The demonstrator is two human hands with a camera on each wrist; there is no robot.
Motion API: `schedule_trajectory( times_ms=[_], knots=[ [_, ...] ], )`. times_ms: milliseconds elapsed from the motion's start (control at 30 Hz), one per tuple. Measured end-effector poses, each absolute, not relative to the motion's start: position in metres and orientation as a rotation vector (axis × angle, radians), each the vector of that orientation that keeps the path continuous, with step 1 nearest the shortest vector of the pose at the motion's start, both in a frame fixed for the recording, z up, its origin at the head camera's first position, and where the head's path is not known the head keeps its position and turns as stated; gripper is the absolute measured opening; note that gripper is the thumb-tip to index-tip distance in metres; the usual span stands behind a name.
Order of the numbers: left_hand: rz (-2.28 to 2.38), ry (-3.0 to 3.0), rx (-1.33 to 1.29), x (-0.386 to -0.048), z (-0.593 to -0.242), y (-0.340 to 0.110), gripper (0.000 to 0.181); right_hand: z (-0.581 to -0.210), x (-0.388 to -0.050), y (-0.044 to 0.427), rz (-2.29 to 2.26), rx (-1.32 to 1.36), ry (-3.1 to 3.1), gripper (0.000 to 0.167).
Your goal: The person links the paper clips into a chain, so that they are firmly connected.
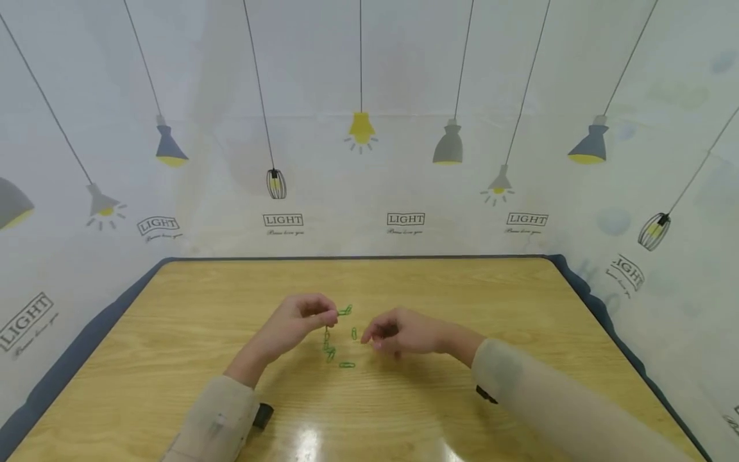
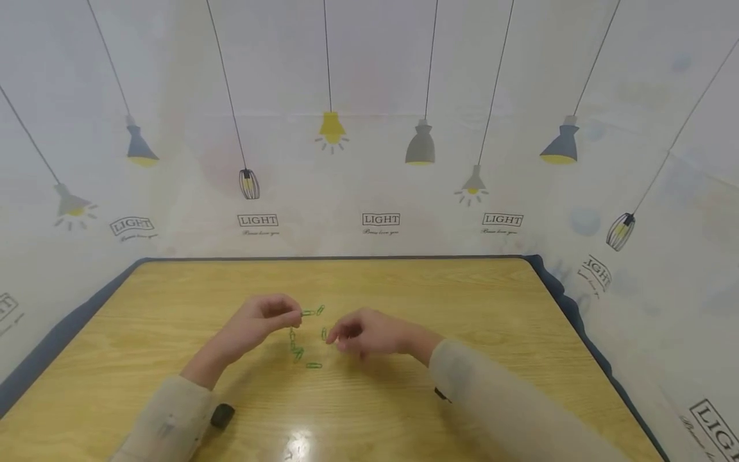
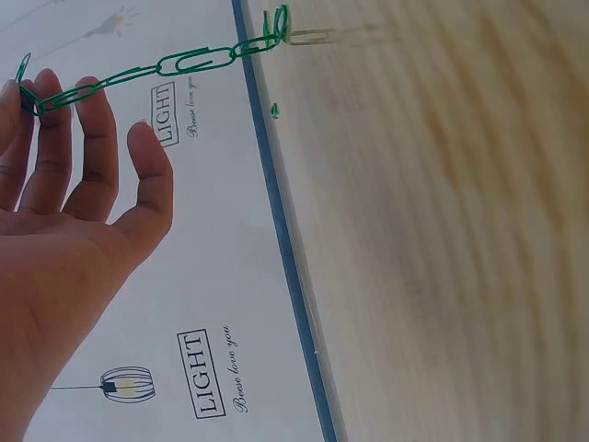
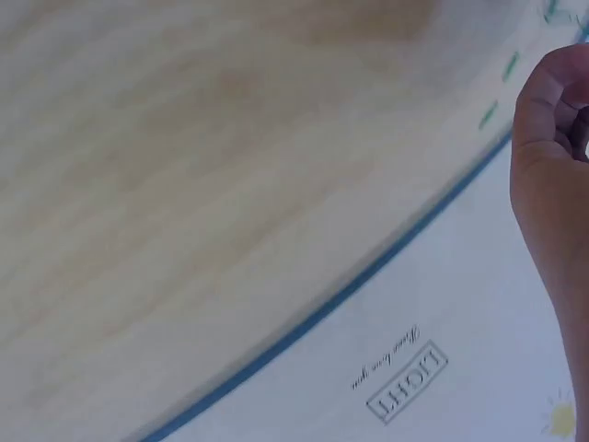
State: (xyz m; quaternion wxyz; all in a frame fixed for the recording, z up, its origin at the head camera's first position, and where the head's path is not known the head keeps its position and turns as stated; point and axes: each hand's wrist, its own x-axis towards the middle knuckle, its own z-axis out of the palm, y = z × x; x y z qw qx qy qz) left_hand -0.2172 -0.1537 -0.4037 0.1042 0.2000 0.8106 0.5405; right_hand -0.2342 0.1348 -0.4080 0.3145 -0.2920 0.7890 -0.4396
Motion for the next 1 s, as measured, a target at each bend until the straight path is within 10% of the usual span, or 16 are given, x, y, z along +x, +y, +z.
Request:
schedule_trajectory(
  times_ms=[1000],
  knots=[
    [1.516,2.402,0.638,-0.216,-0.403,-0.154,0.021,-0.378,-0.248,0.121,-1.773,-0.604,1.995,0.027]
  ],
)
